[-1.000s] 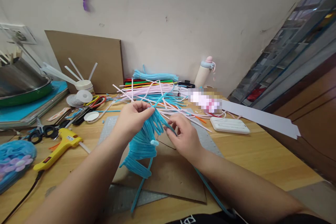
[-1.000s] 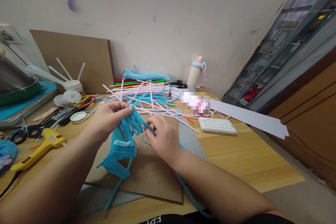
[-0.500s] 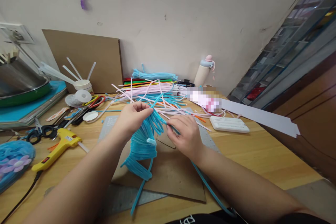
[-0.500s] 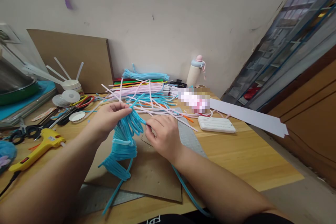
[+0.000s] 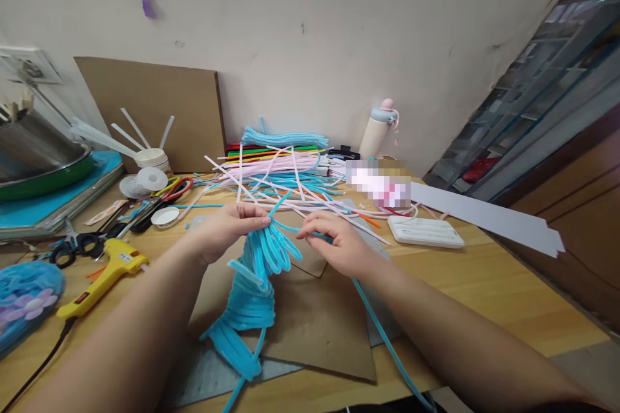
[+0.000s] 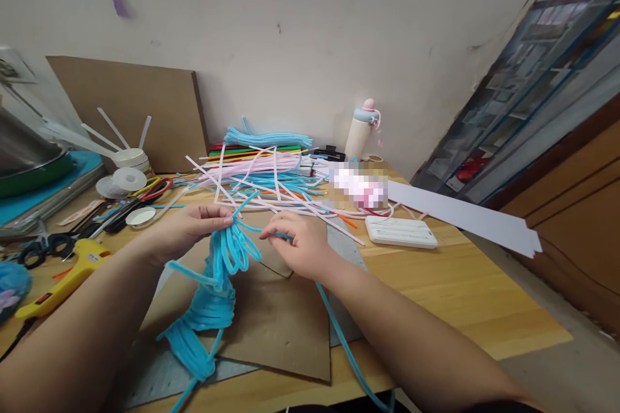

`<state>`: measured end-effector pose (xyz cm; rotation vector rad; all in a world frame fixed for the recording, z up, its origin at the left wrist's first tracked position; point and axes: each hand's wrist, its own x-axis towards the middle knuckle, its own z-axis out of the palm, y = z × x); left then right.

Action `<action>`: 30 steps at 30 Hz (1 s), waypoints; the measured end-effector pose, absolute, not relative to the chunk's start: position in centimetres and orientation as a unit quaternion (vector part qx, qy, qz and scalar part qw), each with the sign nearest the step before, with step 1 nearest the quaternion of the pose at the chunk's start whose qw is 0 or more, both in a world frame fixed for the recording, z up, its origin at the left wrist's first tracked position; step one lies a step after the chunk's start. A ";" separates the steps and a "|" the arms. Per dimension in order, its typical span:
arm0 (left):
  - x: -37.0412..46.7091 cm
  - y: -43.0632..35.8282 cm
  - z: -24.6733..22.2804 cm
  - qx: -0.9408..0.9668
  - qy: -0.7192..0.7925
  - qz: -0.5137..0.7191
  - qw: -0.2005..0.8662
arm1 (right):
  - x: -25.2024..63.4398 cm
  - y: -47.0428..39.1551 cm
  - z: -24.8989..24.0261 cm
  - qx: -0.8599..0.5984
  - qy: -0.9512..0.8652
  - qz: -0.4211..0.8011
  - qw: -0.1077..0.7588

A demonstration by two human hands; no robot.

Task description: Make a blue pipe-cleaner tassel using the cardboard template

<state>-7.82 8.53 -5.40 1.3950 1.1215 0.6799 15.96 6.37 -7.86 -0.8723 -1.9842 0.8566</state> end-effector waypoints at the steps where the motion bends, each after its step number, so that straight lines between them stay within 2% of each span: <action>1: -7.7 8.4 -5.7 0.582 0.494 0.306 0.568 | 15.9 6.3 -7.8 -0.329 -0.801 0.310 0.391; 5: -7.3 8.0 -7.1 0.498 0.541 0.353 0.578 | 15.4 6.0 -8.7 -0.327 -0.834 0.261 0.361; 10: -7.2 7.5 -8.3 0.381 0.525 0.384 0.657 | 14.7 6.1 -11.1 -0.359 -0.849 0.217 0.322; 14: -7.2 7.5 -9.1 0.355 0.515 0.383 0.680 | 14.2 6.2 -12.0 -0.365 -0.861 0.153 0.319; 19: -7.3 7.8 -10.2 0.376 0.545 0.407 0.629 | 14.0 6.3 -12.2 -0.374 -0.861 0.116 0.325; 24: -7.2 8.3 -11.3 0.389 0.555 0.429 0.597 | 13.9 6.4 -12.3 -0.366 -0.893 0.036 0.260; 30: -7.2 8.5 -11.9 0.408 0.564 0.416 0.585 | 13.7 6.6 -12.8 -0.371 -0.897 -0.004 0.239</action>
